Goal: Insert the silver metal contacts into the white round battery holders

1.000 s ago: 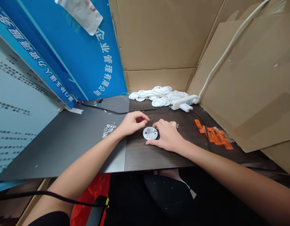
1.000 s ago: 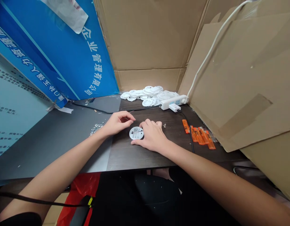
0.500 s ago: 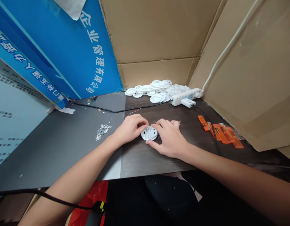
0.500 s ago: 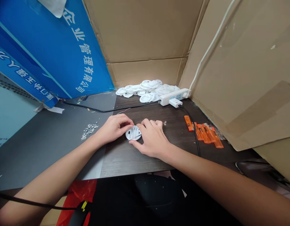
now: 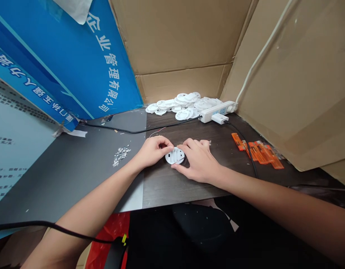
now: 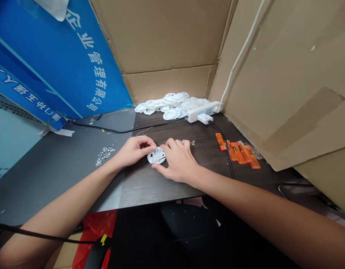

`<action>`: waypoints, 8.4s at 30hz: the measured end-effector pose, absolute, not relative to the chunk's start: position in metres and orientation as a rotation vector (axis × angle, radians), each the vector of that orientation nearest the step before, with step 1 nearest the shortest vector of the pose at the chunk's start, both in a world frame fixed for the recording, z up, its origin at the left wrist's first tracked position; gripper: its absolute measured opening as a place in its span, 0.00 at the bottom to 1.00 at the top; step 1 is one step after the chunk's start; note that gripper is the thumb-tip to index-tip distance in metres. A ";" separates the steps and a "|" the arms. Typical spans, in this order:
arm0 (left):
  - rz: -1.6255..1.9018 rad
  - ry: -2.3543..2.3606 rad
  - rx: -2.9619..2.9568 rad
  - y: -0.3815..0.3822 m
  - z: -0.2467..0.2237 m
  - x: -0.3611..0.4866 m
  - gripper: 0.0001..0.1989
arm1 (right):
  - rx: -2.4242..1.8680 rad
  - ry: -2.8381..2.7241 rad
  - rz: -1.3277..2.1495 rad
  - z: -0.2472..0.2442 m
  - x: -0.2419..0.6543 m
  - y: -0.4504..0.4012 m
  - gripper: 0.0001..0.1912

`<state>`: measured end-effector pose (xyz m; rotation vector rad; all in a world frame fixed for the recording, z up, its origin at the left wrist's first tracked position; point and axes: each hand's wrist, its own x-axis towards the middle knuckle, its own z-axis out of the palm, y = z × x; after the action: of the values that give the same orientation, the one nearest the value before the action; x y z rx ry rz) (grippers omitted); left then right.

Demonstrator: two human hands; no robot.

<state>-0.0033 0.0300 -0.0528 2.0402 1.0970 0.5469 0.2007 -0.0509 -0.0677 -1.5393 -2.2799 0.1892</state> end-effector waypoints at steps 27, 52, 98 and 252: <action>0.585 1.004 2.395 0.022 -0.050 -0.008 0.09 | -1.559 -2.268 0.211 -0.067 0.201 -0.051 0.28; 0.496 0.483 2.775 0.029 -0.060 -0.032 0.25 | -1.414 -2.159 0.498 -0.076 0.208 -0.041 0.30; 0.465 0.921 2.263 0.003 -0.041 -0.008 0.35 | -1.273 -2.033 0.657 -0.038 0.225 -0.016 0.10; 0.576 0.741 1.033 0.014 -0.061 0.002 0.33 | -1.448 -2.220 0.449 -0.052 0.223 -0.037 0.18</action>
<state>0.0024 0.0138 -0.0605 1.0329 0.7409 0.5760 0.2228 -0.0373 -0.0520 -1.4477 -2.2199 0.4486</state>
